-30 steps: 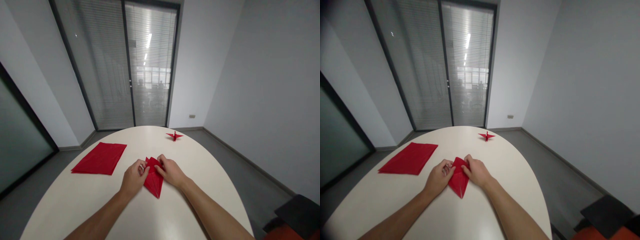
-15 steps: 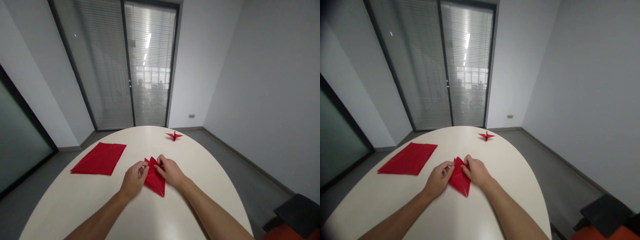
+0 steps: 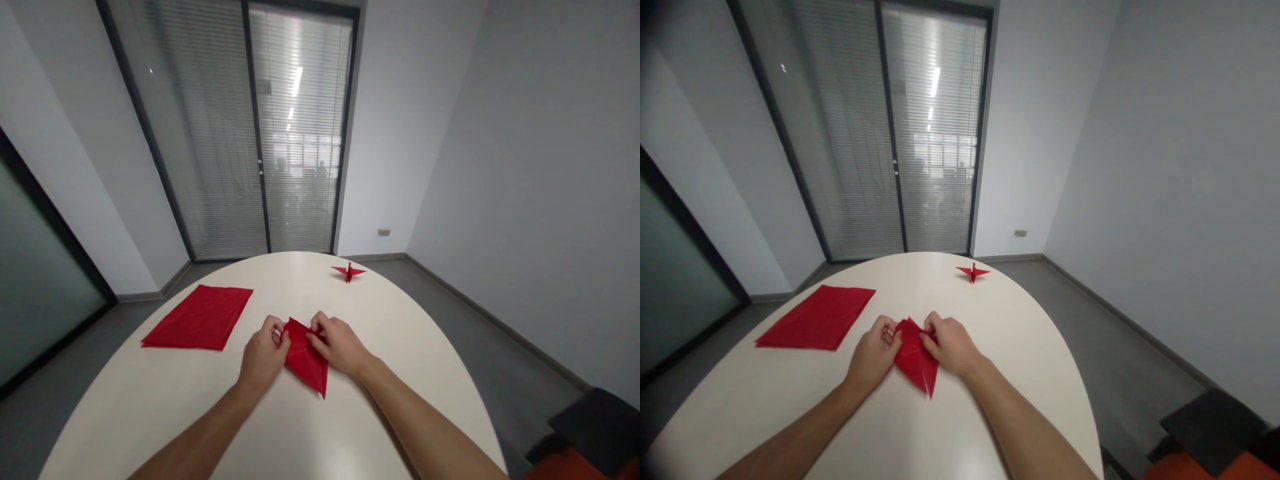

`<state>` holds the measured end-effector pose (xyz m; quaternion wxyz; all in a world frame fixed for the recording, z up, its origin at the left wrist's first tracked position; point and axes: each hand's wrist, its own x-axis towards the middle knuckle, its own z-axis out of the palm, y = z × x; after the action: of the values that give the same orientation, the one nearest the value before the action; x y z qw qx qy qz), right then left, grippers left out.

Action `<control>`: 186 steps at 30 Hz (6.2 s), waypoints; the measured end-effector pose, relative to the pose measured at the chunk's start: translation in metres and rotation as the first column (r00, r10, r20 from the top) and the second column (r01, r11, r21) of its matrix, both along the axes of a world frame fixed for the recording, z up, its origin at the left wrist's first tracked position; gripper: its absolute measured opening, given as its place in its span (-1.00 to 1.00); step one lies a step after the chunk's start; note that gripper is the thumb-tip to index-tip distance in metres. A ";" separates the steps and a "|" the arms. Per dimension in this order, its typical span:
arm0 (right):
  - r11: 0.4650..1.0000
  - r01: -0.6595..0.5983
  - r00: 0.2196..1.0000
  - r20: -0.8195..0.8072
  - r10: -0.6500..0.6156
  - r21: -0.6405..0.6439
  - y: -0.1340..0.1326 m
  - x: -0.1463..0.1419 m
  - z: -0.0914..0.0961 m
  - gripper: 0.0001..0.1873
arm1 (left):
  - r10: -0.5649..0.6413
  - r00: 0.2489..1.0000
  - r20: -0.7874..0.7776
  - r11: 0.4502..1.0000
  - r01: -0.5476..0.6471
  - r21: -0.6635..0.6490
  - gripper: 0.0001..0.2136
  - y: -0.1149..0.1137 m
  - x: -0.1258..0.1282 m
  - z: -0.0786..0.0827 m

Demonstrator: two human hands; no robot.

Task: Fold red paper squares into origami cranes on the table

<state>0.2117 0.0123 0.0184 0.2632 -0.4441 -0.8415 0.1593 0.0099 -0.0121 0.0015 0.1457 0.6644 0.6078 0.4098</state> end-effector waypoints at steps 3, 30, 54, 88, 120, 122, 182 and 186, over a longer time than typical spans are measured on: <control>1.000 0.001 1.000 0.004 -0.001 -0.005 -0.001 -0.001 0.001 -0.92 | 0.014 1.000 -0.005 1.000 -0.014 -0.001 -0.97 0.000 0.000 0.000; 0.996 0.084 0.994 -0.072 -0.086 -0.035 0.001 0.000 0.001 -0.94 | -0.205 0.948 0.244 0.978 0.210 0.003 -0.76 -0.002 0.003 0.005; 0.994 0.022 0.998 -0.048 -0.027 -0.103 -0.017 -0.009 0.014 -0.41 | -0.168 0.962 0.216 0.983 0.180 -0.037 -0.80 0.007 -0.003 -0.005; 0.978 0.151 0.931 -0.312 -0.190 -0.145 -0.001 -0.010 -0.002 -0.86 | -0.249 0.966 0.070 0.963 0.255 -0.087 -0.74 -0.003 0.002 0.002; 0.955 -0.071 0.812 -0.573 -0.112 -0.288 -0.001 -0.017 -0.003 -0.69 | -0.334 0.943 0.006 0.942 0.334 -0.029 -0.82 0.002 0.001 -0.004; 0.954 -0.068 0.810 -0.575 -0.117 -0.290 -0.002 -0.016 0.000 -0.70 | -0.340 0.941 -0.007 0.940 0.339 -0.020 -0.84 0.001 0.002 -0.003; 0.971 0.083 0.990 -0.093 -0.106 -0.223 0.014 0.018 -0.011 -0.52 | -0.450 0.791 -0.415 0.851 0.521 0.070 -0.70 -0.015 0.005 0.003; 0.982 0.153 0.988 0.044 -0.149 -0.114 0.008 0.017 -0.003 -0.43 | -0.470 0.759 -0.450 0.842 0.539 0.028 -0.65 -0.015 0.003 -0.001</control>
<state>0.2287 0.0207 0.0157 0.2329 -0.5240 -0.7992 0.1802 0.0130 -0.0276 0.0004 0.0621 0.8859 0.3884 0.2460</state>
